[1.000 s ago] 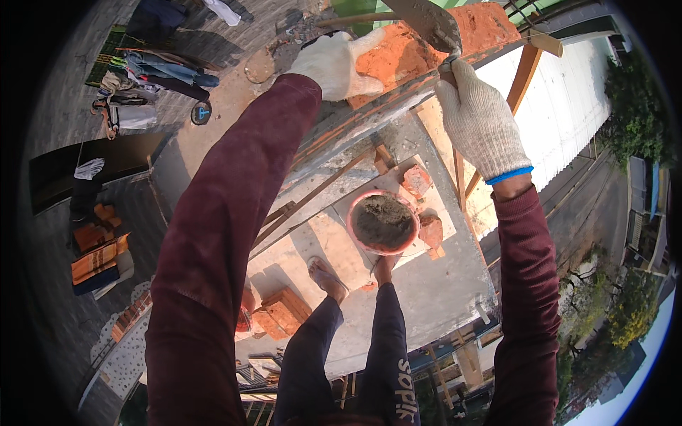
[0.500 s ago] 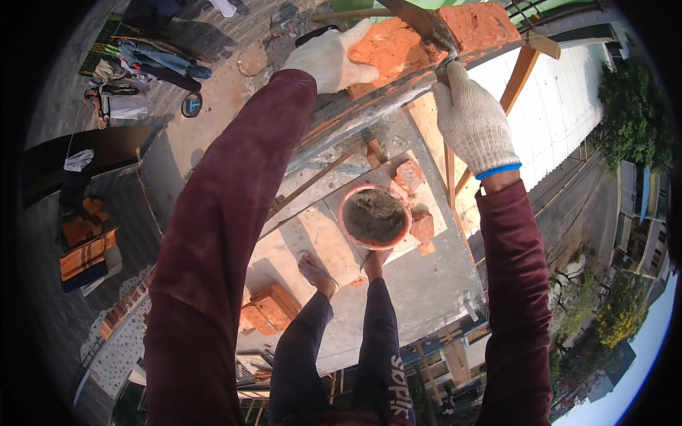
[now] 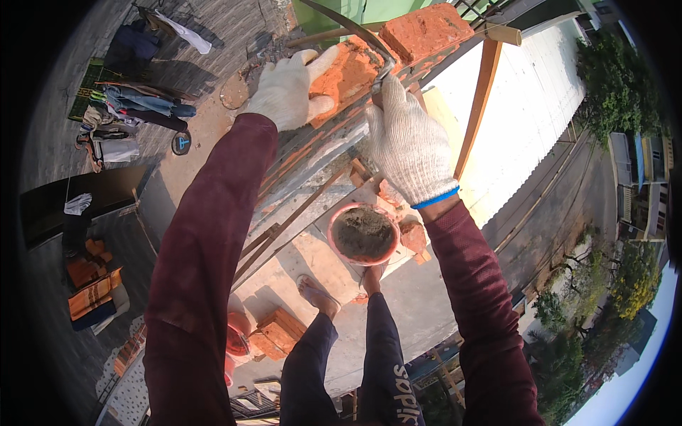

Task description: The person scoops mortar from a bucket using a trowel and applies it to a brick wall. They then place bricks onto the mortar, tapping them into position to build up the wall layer by layer.

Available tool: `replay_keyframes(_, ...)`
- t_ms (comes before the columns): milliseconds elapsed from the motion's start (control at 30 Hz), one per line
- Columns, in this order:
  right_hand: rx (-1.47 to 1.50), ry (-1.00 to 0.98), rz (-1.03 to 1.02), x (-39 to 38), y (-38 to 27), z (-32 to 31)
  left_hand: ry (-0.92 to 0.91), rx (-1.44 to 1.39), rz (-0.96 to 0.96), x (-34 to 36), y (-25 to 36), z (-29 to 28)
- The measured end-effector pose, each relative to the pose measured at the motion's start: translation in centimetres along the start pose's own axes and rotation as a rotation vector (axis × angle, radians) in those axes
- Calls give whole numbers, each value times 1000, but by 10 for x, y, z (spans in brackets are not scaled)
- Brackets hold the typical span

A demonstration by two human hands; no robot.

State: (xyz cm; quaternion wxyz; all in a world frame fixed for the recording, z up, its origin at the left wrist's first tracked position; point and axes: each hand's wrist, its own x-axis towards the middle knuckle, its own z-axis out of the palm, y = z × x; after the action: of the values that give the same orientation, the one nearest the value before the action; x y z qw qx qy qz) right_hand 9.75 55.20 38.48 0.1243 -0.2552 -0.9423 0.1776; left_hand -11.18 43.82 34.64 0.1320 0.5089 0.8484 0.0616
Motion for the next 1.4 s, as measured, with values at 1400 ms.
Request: replay_keyframes(1400,2293,-147,877,-147,-146,199,-207,-676,286,33,0,4)
